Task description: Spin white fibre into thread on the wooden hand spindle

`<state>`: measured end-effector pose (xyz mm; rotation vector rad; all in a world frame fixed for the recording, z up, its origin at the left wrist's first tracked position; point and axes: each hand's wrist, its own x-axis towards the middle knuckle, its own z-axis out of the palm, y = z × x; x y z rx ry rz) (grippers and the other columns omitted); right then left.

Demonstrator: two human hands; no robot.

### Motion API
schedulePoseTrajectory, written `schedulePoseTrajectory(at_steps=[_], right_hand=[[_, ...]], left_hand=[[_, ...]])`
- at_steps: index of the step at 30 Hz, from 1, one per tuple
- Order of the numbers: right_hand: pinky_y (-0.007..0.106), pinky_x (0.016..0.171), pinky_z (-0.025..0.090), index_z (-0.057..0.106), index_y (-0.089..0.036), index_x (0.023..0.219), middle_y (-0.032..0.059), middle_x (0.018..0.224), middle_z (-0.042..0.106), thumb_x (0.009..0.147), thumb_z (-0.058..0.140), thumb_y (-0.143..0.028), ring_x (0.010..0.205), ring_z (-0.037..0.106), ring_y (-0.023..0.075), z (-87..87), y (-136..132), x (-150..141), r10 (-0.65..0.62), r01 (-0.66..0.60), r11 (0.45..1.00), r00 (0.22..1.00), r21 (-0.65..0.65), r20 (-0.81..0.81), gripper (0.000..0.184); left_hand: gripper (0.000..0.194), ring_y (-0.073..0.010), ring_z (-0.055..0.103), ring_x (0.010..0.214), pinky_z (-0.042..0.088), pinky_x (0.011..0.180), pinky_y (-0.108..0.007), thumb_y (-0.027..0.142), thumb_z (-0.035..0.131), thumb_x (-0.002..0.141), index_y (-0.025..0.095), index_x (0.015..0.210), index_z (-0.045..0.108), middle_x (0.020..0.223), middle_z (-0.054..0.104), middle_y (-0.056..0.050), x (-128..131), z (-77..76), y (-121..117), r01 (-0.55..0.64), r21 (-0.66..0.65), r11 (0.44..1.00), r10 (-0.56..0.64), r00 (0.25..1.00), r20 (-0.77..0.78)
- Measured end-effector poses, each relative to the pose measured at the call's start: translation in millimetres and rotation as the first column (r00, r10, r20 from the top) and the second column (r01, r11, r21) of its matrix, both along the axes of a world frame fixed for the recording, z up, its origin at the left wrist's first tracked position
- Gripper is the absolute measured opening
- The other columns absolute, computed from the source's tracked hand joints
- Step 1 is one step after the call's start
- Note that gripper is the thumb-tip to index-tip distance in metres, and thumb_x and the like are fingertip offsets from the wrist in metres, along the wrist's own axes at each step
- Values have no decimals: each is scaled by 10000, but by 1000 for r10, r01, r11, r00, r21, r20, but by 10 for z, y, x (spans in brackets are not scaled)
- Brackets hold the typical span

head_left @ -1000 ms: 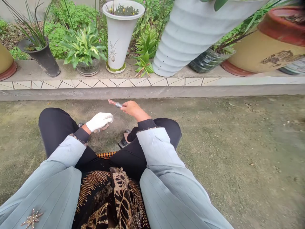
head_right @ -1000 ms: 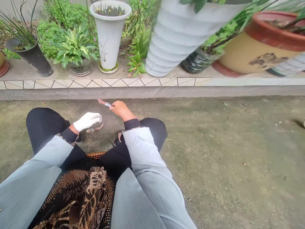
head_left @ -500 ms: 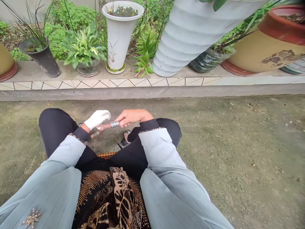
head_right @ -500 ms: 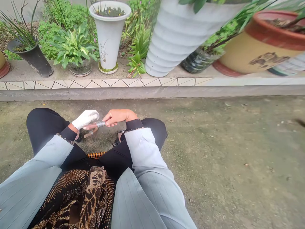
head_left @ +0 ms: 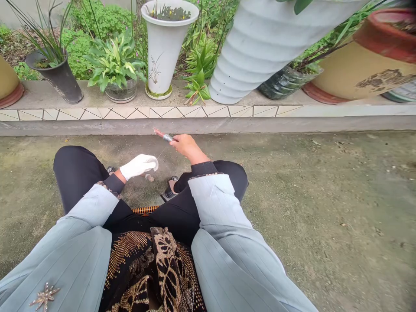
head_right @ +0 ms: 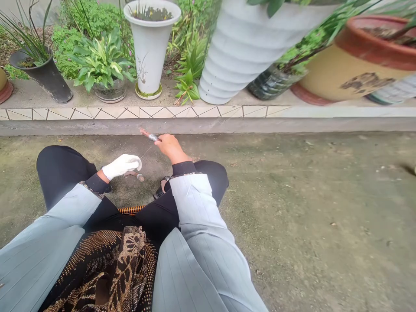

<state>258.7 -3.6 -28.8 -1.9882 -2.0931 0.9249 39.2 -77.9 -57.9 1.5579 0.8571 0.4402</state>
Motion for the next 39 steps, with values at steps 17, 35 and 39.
schedulePoseTrajectory(at_steps=[17, 35, 39], right_hand=[[201, 560, 408, 705, -124, 998, 12, 751, 647, 748, 716, -412, 590, 500, 74, 261, -266, 77, 275, -605, 767, 612, -214, -741, 382], [276, 618, 388, 725, -140, 812, 104, 800, 702, 863, 592, -247, 672, 605, 162, 2, -130, -103, 347, -287, 898, 928, -334, 136, 178], [245, 543, 360, 686, -135, 705, 25, 642, 639, 775, 681, -270, 541, 509, 98, -34, -205, -103, 497, -462, 670, 861, -581, -111, 152]], left_hand=[[331, -111, 464, 585, 380, 575, -227, 434, 483, 856, 136, 794, 614, 636, 542, -2, -147, -199, 179, -260, 183, 948, 262, 965, 12], [291, -128, 490, 643, 382, 653, -249, 363, 451, 869, 148, 771, 620, 699, 590, -6, -139, 134, 56, -152, 349, 925, 217, 963, -156], [266, -146, 527, 706, 398, 701, -258, 348, 458, 845, 153, 775, 625, 748, 625, -13, -180, 99, 93, -163, 413, 896, 259, 947, -189]])
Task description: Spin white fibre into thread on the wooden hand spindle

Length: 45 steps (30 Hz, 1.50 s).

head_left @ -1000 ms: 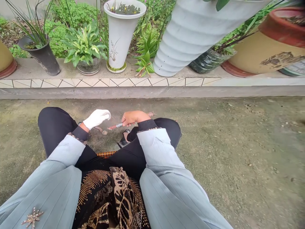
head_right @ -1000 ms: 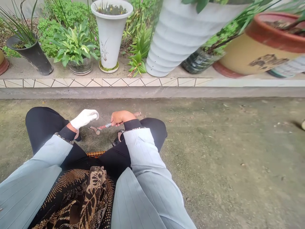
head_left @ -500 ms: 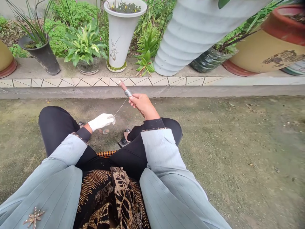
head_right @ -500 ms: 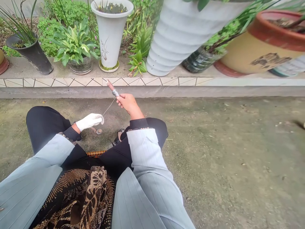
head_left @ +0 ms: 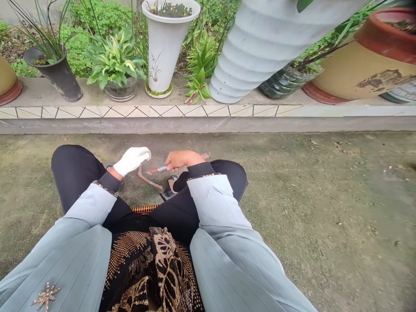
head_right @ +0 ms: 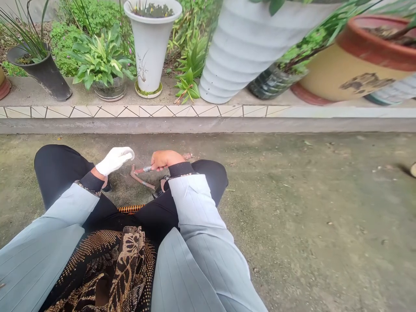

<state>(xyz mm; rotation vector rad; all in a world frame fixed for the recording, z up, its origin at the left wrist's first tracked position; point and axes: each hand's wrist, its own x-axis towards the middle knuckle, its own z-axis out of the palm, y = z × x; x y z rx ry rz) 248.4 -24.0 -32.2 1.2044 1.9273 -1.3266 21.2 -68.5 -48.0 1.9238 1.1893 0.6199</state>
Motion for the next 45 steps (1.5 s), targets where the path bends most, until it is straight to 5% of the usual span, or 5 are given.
schedulePoseTrajectory(at_steps=[12, 19, 28, 39, 45], right_hand=[[198, 505, 384, 631, -133, 789, 31, 710, 617, 837, 634, -417, 556, 475, 75, 313, 11, 351, -507, 687, 720, 421, -101, -752, 288], [247, 571, 376, 658, -151, 723, 62, 671, 647, 854, 602, -242, 585, 548, 119, 71, 135, 137, -451, 465, 760, 880, 454, -146, 169], [220, 551, 387, 703, -130, 801, 17, 715, 659, 722, 716, -406, 585, 522, 84, 66, -37, 62, 17, -117, 961, 929, -251, -368, 287], [190, 521, 403, 703, -106, 899, 22, 730, 640, 764, 677, -341, 597, 518, 79, 249, -16, 229, -242, 215, 969, 741, -121, -626, 273], [207, 518, 392, 663, -121, 843, 51, 718, 633, 863, 537, -258, 561, 502, 89, 61, 116, 160, -510, 697, 690, 658, 192, -554, 188]], left_hand=[[337, -66, 327, 489, 268, 491, -212, 457, 518, 844, 137, 749, 567, 616, 494, 14, 165, -189, -30, 159, -393, 906, -32, 950, 310], [304, -119, 470, 627, 372, 646, -243, 395, 452, 870, 152, 754, 592, 714, 585, -13, 144, -77, -62, 174, -135, 975, -162, 982, 96], [262, -148, 514, 685, 400, 695, -266, 372, 450, 828, 163, 723, 568, 707, 590, -11, 17, -177, 52, -9, -91, 996, 14, 998, 64], [282, -78, 413, 512, 335, 513, -214, 400, 620, 769, 139, 682, 558, 584, 508, 12, 141, -403, 81, 49, -342, 938, 74, 938, 339], [310, -70, 332, 454, 256, 464, -203, 420, 510, 872, 141, 756, 575, 511, 404, 51, 206, -304, -72, 160, -405, 900, -24, 947, 321]])
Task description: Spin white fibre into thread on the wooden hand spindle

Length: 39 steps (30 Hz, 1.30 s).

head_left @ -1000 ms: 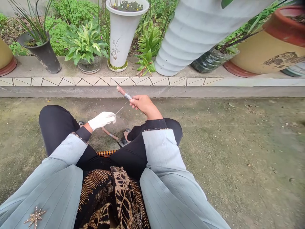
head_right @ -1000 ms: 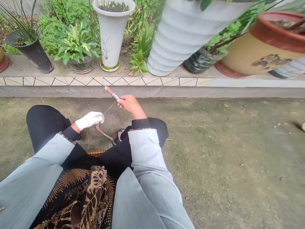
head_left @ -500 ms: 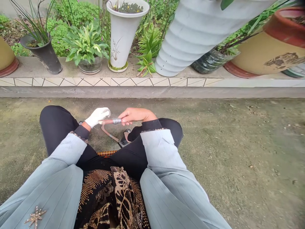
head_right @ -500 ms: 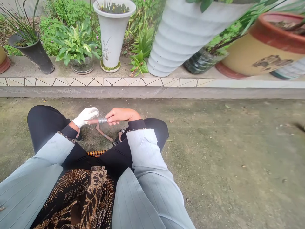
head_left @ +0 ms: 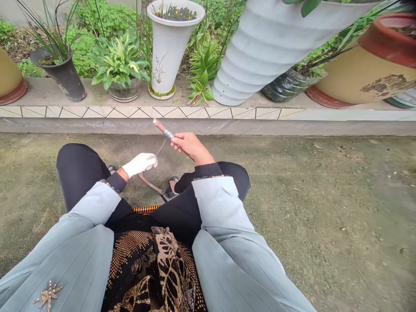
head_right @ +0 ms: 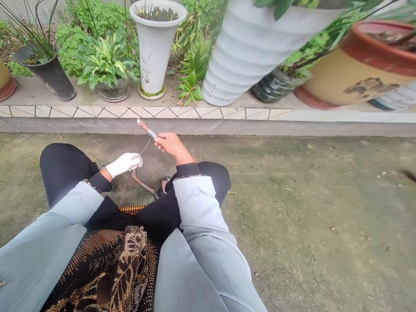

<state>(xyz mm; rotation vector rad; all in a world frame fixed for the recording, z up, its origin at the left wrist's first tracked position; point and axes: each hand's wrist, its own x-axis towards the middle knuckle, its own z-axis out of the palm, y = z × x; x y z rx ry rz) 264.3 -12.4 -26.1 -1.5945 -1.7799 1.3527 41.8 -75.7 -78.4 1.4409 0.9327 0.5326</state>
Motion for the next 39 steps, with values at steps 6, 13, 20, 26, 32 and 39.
schedulePoseTrajectory(at_steps=[6, 13, 20, 26, 32, 39], right_hand=[[247, 570, 397, 706, -124, 767, 86, 707, 677, 841, 599, -258, 593, 554, 123, -151, -37, -168, 458, -339, 889, 693, -309, 557, 187], [216, 570, 406, 715, -136, 1033, 19, 779, 666, 770, 662, -376, 605, 529, 84, 39, -161, -73, 753, -769, 553, 626, -322, -203, 360], [215, 540, 391, 663, -123, 798, 34, 694, 629, 840, 569, -221, 551, 492, 80, 264, -103, -119, 368, -356, 927, 925, -121, 97, 143], [249, 528, 349, 641, -119, 644, 21, 558, 580, 791, 674, -227, 510, 485, 96, 181, -213, -485, 741, -573, 671, 517, -471, 427, 185], [232, 533, 365, 671, -108, 744, 2, 633, 613, 682, 752, -493, 571, 519, 94, 147, -160, -305, 902, -797, 383, 431, -467, 4, 398], [220, 537, 371, 686, -96, 839, 9, 727, 647, 638, 776, -583, 592, 522, 71, 290, -212, -72, 855, -860, 381, 468, -338, -226, 534]], left_hand=[[285, -86, 418, 562, 330, 550, -215, 380, 490, 862, 137, 755, 594, 661, 535, 10, -66, 38, 5, -15, 196, 980, 36, 994, -107], [302, -74, 382, 500, 298, 496, -205, 423, 537, 824, 134, 743, 573, 612, 508, 19, -162, -86, 89, -68, 71, 995, 71, 997, -40], [341, -97, 387, 486, 325, 510, -212, 425, 408, 923, 153, 785, 562, 534, 424, 39, -43, -25, -163, -59, 143, 988, 76, 990, -116], [249, -187, 565, 708, 368, 643, -273, 290, 438, 900, 175, 822, 644, 757, 634, -56, 33, 257, -329, 386, 394, 834, 70, 635, -769], [286, -140, 458, 601, 320, 599, -259, 300, 416, 899, 166, 673, 528, 632, 524, -6, 119, 632, -410, 309, 417, 855, 64, 735, -675], [271, -116, 404, 605, 319, 598, -244, 353, 427, 865, 168, 673, 478, 620, 465, 31, 208, 871, -508, 120, 435, 893, 111, 876, -470]])
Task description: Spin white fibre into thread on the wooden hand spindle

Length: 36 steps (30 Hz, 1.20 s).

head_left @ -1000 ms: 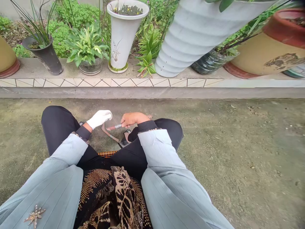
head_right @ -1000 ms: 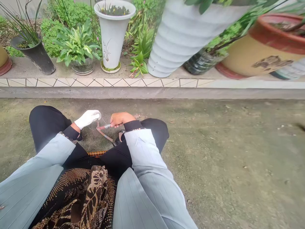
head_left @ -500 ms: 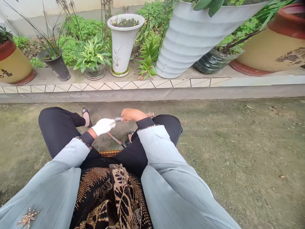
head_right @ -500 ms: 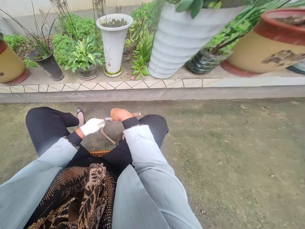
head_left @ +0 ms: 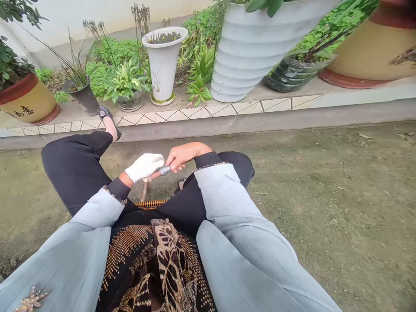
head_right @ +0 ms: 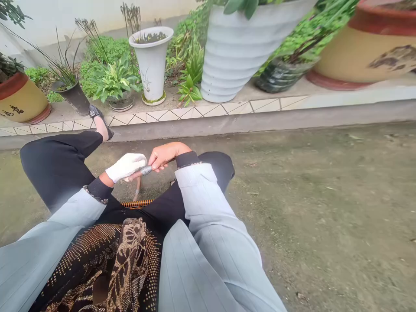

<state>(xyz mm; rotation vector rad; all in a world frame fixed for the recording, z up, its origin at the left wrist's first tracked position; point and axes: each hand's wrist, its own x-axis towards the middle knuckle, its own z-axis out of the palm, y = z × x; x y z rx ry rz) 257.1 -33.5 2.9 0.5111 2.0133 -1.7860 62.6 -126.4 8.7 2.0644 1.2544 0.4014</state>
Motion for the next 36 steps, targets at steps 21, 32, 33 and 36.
schedulePoseTrajectory(at_steps=[21, 32, 33, 36], right_hand=[[216, 527, 362, 679, -98, 768, 1, 674, 633, 588, 808, -598, 586, 515, 74, 49, -138, 63, -45, 47, 999, 995, 17, -92, 547], [215, 515, 351, 663, -97, 742, -4, 642, 619, 570, 806, -619, 553, 490, 67, 36, -174, 43, -55, 58, 998, 993, 27, -101, 568], [215, 514, 351, 661, -96, 742, -3, 646, 619, 564, 809, -620, 554, 491, 67, 34, -173, 42, -58, 61, 998, 993, 25, -102, 573], [215, 511, 352, 666, -96, 765, -2, 672, 626, 562, 813, -614, 557, 490, 66, 25, -173, 53, -82, 84, 996, 990, 9, -112, 576]], left_hand=[[259, -154, 477, 621, 338, 591, -264, 282, 433, 882, 181, 672, 546, 596, 528, -4, 238, 354, -213, -100, 147, 984, 131, 967, -218], [235, -146, 488, 607, 364, 563, -252, 270, 445, 864, 178, 668, 535, 573, 515, 5, 214, 325, -222, -120, 149, 982, 152, 962, -225], [234, -140, 470, 591, 353, 549, -250, 273, 445, 860, 178, 662, 527, 561, 496, 10, 199, 309, -209, -125, 140, 982, 154, 965, -214], [236, -120, 413, 553, 318, 522, -244, 289, 446, 850, 174, 651, 502, 539, 447, 28, 140, 258, -168, -144, 86, 986, 155, 977, -149]])
